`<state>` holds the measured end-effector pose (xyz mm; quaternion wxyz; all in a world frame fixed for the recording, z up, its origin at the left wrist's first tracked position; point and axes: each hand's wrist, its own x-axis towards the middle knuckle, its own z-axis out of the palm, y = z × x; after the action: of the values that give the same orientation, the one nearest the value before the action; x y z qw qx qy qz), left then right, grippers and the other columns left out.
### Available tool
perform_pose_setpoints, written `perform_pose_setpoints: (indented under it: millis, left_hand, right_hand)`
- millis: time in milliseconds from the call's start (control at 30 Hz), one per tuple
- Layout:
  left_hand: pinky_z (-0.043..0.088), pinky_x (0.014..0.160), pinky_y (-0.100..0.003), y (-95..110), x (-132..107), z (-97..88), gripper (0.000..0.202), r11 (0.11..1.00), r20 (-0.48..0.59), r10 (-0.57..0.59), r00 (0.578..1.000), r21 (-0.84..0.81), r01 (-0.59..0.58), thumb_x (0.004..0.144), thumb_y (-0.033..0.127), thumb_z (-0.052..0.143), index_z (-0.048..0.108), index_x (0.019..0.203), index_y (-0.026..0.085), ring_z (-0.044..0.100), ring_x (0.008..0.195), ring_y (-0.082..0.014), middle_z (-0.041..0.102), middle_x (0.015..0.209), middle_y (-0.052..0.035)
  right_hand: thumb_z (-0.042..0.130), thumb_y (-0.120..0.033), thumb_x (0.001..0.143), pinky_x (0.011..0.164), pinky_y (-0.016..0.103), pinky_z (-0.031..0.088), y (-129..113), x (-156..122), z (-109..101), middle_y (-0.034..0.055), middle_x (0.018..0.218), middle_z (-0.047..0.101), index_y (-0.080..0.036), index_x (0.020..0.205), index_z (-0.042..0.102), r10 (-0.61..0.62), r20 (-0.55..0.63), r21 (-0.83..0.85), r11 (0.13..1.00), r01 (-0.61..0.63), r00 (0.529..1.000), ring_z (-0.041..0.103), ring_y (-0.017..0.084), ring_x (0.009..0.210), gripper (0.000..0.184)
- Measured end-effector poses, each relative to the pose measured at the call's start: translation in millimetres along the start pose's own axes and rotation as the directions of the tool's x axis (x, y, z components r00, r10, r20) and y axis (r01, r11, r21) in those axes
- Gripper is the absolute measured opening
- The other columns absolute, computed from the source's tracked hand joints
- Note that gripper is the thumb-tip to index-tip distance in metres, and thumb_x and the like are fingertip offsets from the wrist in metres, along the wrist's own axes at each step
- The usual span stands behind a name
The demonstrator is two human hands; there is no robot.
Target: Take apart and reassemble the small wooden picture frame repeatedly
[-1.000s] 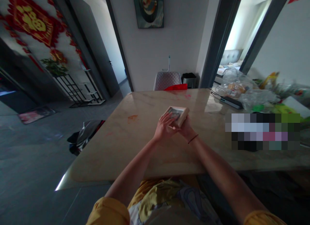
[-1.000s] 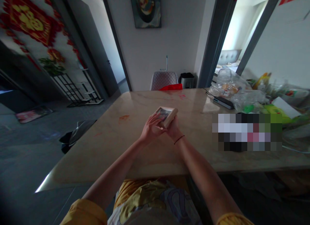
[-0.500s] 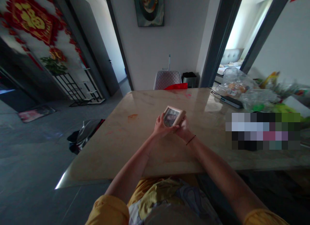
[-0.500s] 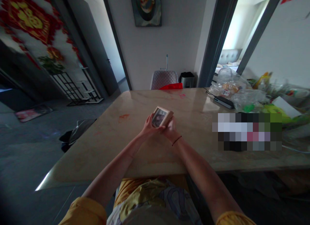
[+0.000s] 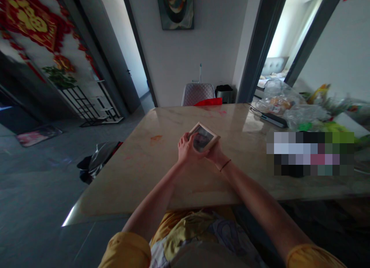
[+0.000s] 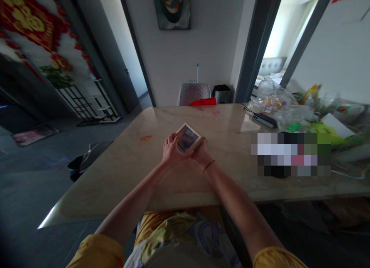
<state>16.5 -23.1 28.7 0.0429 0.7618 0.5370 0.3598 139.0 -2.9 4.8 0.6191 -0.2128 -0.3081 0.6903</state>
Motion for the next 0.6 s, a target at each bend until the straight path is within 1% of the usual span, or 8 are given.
perform_pose_setpoints:
  millis: [67,133,233,333,433,533,600]
  left_hand:
    - [0.035,0.101,-0.048,-2.8,0.6,4.3,0.084,0.999,0.000,-0.028,1.000,-0.031,0.028,0.054,0.047,0.078,0.048,0.130,0.026,0.042,0.122,-0.0332,0.044,0.132,-0.0131]
    - [0.036,0.101,-0.047,-5.3,1.5,6.5,0.082,0.996,0.012,-0.059,0.998,-0.063,0.060,0.055,0.047,0.077,0.049,0.130,0.027,0.044,0.120,-0.0320,0.046,0.130,-0.0124]
    - [0.038,0.100,-0.046,-8.4,3.0,6.5,0.078,0.991,0.012,-0.098,0.995,-0.088,0.099,0.056,0.046,0.077,0.052,0.127,0.028,0.045,0.121,-0.0316,0.048,0.129,-0.0115]
    - [0.039,0.100,-0.044,-11.0,4.0,6.0,0.074,0.981,-0.002,-0.128,0.992,-0.147,0.126,0.059,0.047,0.076,0.053,0.127,0.027,0.046,0.120,-0.0297,0.050,0.128,-0.0112]
    - [0.040,0.099,-0.041,-13.7,4.5,7.4,0.074,0.966,0.032,-0.118,0.992,-0.230,0.122,0.058,0.048,0.076,0.055,0.125,0.025,0.048,0.118,-0.0283,0.052,0.126,-0.0113]
    - [0.045,0.092,-0.037,-17.2,6.8,9.4,0.075,0.922,0.041,-0.159,0.986,-0.351,0.163,0.058,0.050,0.075,0.055,0.125,0.024,0.054,0.111,-0.0261,0.053,0.125,-0.0108]
    - [0.048,0.084,-0.034,-19.8,10.1,9.3,0.075,0.862,0.075,-0.224,0.972,-0.451,0.233,0.059,0.051,0.074,0.055,0.126,0.023,0.059,0.102,-0.0238,0.057,0.121,-0.0100]
  right_hand:
    - [0.029,-0.045,0.084,0.092,0.041,0.047,-1.5,-1.5,0.7,0.0073,0.095,0.070,-0.021,0.093,0.063,0.048,0.012,0.078,0.996,-0.049,0.999,0.063,0.022,0.097,0.042]
    - [0.030,-0.047,0.084,0.092,0.039,0.047,-3.5,-2.6,1.0,0.0076,0.096,0.070,-0.019,0.095,0.063,0.097,0.036,0.118,0.988,-0.101,0.995,0.063,0.022,0.096,0.045]
    - [0.032,-0.049,0.082,0.090,0.041,0.049,-5.2,-2.0,0.6,0.0075,0.095,0.070,-0.019,0.097,0.064,0.126,0.048,0.099,0.987,-0.130,0.991,0.064,0.023,0.094,0.046]
    - [0.033,-0.052,0.080,0.087,0.045,0.050,-4.2,0.9,-0.3,0.0079,0.095,0.070,-0.020,0.098,0.064,0.133,0.066,0.068,0.988,-0.138,0.989,0.064,0.026,0.096,0.048]
    - [0.032,-0.055,0.081,0.087,0.047,0.049,-2.5,3.1,-1.3,0.0083,0.093,0.070,-0.020,0.099,0.064,0.139,0.059,0.062,0.988,-0.142,0.989,0.063,0.027,0.098,0.050]
    - [0.026,-0.059,0.083,0.088,0.051,0.047,-4.1,2.0,-3.2,0.0079,0.092,0.071,-0.021,0.099,0.063,0.161,0.032,0.092,0.982,-0.164,0.986,0.063,0.027,0.097,0.056]
    - [0.020,-0.064,0.084,0.088,0.057,0.044,-8.1,-0.2,-5.8,0.0077,0.092,0.071,-0.022,0.099,0.063,0.187,0.022,0.117,0.975,-0.188,0.982,0.064,0.028,0.095,0.062]
